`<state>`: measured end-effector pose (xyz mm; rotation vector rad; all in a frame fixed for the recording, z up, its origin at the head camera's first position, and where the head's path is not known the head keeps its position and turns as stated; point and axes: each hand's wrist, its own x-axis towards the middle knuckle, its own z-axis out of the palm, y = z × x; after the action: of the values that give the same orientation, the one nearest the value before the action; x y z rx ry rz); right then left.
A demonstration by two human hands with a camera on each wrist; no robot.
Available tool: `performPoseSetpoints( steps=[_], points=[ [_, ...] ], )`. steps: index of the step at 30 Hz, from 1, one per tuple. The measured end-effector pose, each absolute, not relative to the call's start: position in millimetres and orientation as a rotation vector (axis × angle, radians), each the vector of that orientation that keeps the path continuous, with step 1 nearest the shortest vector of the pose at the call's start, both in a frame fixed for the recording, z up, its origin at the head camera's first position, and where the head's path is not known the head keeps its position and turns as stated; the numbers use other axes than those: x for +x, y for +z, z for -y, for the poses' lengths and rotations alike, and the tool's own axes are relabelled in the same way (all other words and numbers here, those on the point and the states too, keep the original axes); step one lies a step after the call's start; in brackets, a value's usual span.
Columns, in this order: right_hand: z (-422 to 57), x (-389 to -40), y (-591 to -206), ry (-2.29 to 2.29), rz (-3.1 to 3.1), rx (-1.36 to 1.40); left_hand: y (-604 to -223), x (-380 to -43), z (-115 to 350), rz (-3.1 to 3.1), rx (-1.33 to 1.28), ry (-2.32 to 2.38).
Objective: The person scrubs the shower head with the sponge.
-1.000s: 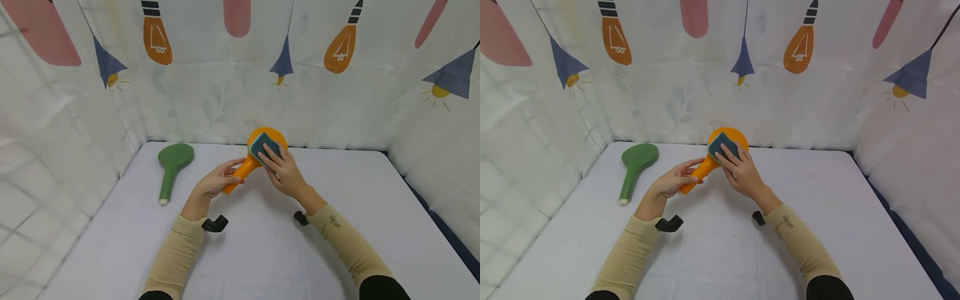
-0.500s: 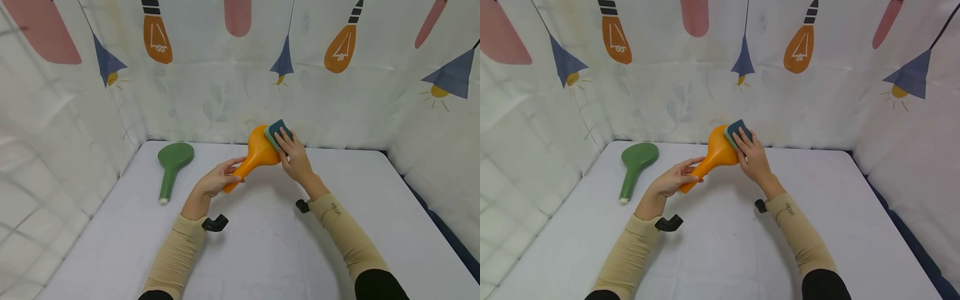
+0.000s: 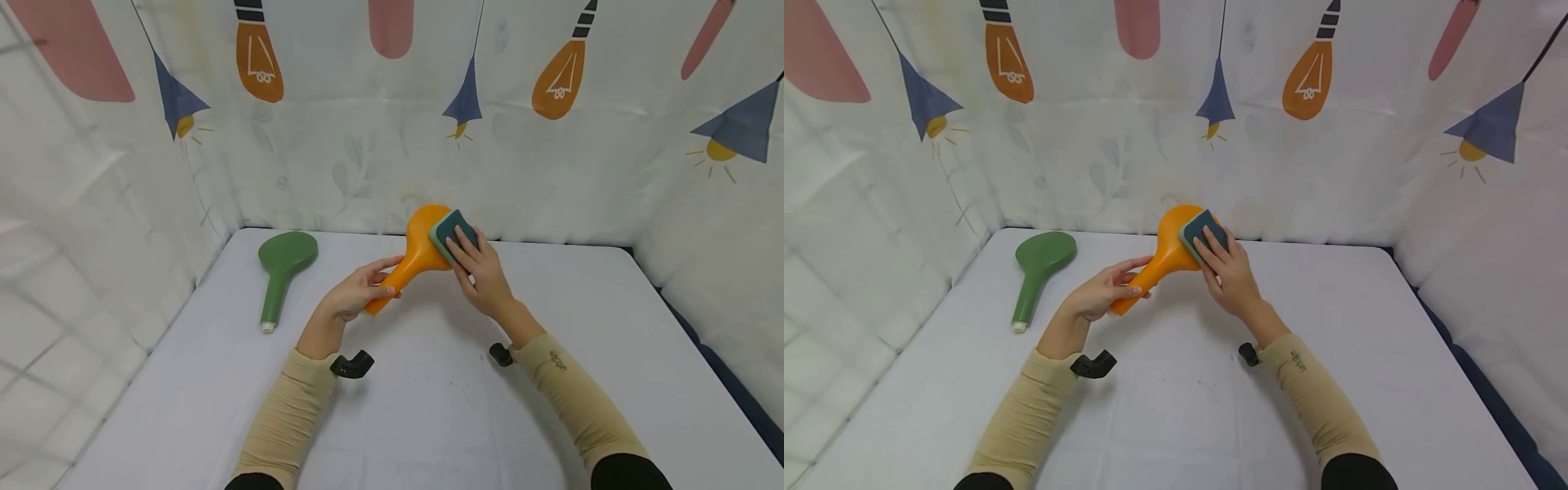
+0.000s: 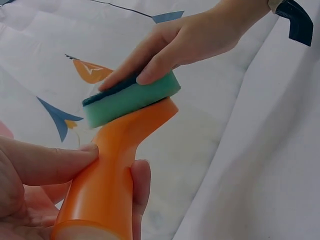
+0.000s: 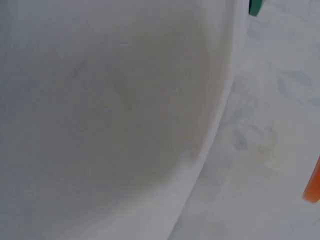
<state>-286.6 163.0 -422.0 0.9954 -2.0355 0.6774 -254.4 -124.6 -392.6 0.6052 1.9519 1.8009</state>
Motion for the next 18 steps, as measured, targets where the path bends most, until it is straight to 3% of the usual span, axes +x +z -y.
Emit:
performPoseSetpoints(
  steps=[7,18],
  points=[
    [-139.6,-281.9,-410.7,0.548,1.982,1.192,-394.1,-253.9,123.9,-1.929,0.631,1.804],
    [-151.4,-296.2,-417.7,0.715,1.963,0.998,-387.8,-253.2,133.5,-1.976,0.579,1.837]
  ],
)
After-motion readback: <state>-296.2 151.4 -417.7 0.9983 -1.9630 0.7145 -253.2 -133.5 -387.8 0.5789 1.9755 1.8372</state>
